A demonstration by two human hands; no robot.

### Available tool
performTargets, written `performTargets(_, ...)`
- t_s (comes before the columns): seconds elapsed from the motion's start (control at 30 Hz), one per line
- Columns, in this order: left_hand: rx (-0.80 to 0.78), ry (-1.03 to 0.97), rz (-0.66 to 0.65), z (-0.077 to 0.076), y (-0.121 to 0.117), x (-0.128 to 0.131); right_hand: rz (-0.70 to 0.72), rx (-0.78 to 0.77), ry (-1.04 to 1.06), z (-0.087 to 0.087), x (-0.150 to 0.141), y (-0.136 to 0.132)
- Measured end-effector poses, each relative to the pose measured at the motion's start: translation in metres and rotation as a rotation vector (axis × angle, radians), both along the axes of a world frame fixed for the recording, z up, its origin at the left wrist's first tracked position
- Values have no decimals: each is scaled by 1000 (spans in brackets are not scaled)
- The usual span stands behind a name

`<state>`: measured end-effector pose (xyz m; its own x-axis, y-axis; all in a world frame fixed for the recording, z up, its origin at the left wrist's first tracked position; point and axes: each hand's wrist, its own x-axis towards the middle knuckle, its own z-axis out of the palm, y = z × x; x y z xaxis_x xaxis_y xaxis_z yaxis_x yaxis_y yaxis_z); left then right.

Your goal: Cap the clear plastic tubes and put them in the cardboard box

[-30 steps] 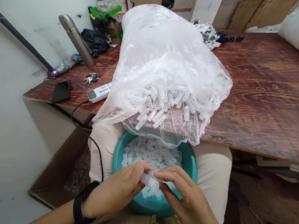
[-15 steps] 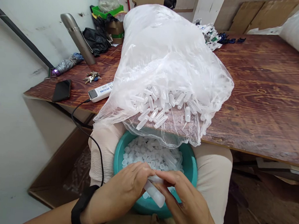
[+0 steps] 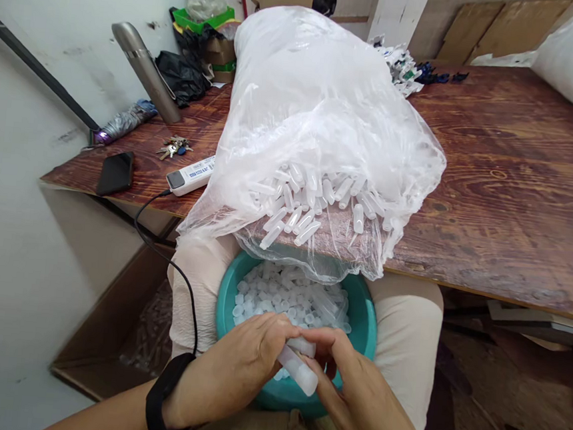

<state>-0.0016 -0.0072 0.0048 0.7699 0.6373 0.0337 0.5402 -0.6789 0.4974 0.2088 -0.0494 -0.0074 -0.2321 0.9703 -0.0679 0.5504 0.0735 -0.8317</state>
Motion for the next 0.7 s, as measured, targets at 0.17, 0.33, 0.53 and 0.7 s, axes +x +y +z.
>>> performTargets(0.17, -27, -5, -33, -4, -2, -1, 31, 128, -175, 1, 3, 4)
performTargets(0.33, -61, 26, -12, -6, -2, -1, 57, 276, -151, 2, 3, 2)
performTargets(0.53, -114, 52, -27, -8, -3, 1, 20, 152, -168, -7, 5, -5)
performTargets(0.7, -139, 95, -24, -10, -3, 0, 96, 277, -174, -3, 5, -1)
